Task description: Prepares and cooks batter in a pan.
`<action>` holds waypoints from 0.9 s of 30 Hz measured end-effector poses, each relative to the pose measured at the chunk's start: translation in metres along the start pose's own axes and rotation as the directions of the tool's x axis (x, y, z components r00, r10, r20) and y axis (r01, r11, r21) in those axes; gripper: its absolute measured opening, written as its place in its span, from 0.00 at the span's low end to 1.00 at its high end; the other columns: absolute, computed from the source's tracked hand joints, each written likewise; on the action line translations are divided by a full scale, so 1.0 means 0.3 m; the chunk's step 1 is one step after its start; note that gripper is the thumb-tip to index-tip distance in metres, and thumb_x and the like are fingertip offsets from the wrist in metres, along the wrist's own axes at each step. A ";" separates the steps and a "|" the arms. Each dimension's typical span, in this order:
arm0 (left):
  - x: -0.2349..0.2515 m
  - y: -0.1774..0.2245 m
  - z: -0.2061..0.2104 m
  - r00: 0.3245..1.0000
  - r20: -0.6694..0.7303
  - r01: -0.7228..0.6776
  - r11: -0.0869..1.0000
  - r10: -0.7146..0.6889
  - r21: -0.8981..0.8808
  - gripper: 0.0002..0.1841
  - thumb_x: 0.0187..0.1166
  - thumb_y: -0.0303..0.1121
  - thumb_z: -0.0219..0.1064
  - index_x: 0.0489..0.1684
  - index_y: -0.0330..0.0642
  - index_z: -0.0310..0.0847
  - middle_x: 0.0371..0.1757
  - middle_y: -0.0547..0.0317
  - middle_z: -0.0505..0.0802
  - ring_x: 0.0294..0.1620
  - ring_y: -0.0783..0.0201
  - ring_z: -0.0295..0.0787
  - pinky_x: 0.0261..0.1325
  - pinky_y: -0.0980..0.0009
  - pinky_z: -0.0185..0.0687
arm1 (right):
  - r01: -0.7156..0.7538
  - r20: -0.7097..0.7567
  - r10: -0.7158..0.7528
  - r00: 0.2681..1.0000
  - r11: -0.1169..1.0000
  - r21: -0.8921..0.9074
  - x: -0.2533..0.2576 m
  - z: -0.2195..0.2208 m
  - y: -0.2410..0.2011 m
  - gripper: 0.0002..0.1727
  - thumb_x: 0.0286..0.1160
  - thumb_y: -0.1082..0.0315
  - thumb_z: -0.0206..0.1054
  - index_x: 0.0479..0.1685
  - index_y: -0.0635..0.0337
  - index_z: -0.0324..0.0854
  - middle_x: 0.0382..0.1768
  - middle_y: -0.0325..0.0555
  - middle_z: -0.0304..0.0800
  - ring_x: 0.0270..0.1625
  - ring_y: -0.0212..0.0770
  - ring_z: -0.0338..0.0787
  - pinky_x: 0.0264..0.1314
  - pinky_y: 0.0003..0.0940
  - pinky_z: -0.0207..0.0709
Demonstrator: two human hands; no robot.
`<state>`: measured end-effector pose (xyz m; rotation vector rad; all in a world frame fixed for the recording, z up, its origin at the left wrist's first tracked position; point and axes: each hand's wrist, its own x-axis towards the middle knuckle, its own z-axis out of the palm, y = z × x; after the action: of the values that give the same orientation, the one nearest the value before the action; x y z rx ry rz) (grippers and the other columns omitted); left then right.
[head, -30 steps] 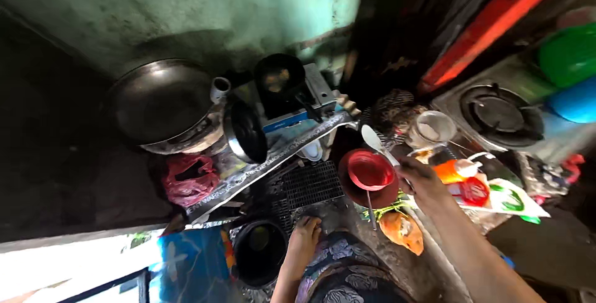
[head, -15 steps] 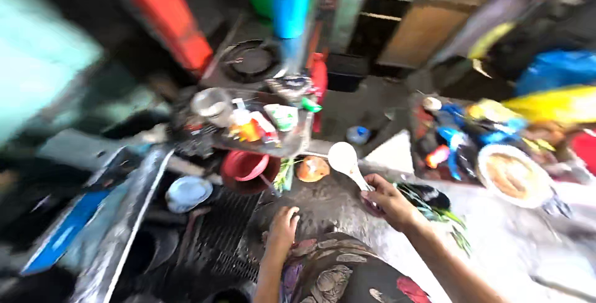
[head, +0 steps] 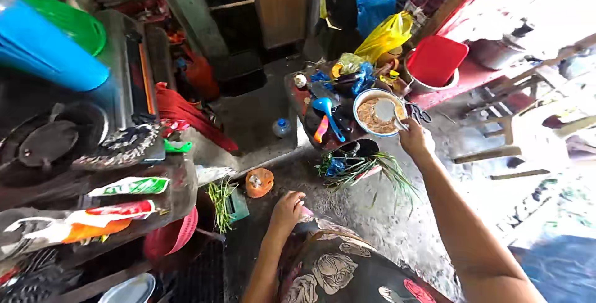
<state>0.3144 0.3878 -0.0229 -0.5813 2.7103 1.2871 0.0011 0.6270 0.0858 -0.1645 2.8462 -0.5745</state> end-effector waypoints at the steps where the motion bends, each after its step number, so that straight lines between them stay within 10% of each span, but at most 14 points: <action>1: 0.034 0.007 -0.004 1.000 0.023 -0.018 1.000 0.018 0.007 0.14 0.85 0.28 0.62 0.62 0.35 0.88 0.61 0.41 0.91 0.60 0.50 0.91 0.71 0.56 0.83 | -0.026 -0.028 0.025 0.999 1.000 -0.018 0.055 0.006 0.000 0.22 0.86 0.67 0.59 0.78 0.53 0.77 0.60 0.74 0.88 0.62 0.80 0.86 0.57 0.83 0.73; 9: 0.339 0.060 -0.053 0.978 0.170 -0.115 0.993 0.120 -0.042 0.14 0.86 0.31 0.62 0.63 0.37 0.88 0.63 0.44 0.91 0.64 0.53 0.89 0.74 0.58 0.80 | 0.046 0.128 -0.014 0.992 0.967 -0.250 0.200 0.164 -0.087 0.23 0.83 0.73 0.59 0.77 0.51 0.79 0.61 0.69 0.89 0.62 0.75 0.88 0.56 0.78 0.77; 14: 0.507 0.069 -0.124 0.966 0.192 -0.164 0.984 0.175 -0.069 0.14 0.86 0.30 0.62 0.62 0.35 0.88 0.61 0.43 0.91 0.61 0.52 0.90 0.71 0.59 0.82 | 0.083 0.183 0.001 0.983 0.888 -0.451 0.157 0.023 -0.163 0.24 0.78 0.79 0.60 0.69 0.48 0.86 0.59 0.63 0.91 0.58 0.70 0.90 0.51 0.73 0.79; 27: 0.732 0.131 -0.169 0.916 0.272 -0.295 0.955 0.294 -0.039 0.14 0.85 0.30 0.62 0.59 0.36 0.90 0.52 0.41 0.93 0.55 0.46 0.92 0.65 0.52 0.84 | -0.005 0.172 0.074 0.982 0.929 -0.370 0.119 -0.021 -0.154 0.18 0.83 0.75 0.58 0.63 0.53 0.88 0.56 0.62 0.92 0.55 0.69 0.91 0.51 0.72 0.78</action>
<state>0.1012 0.3057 -0.0135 0.0162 2.6304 1.3090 -0.0321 0.5815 0.1025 -0.2102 2.7375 -0.0063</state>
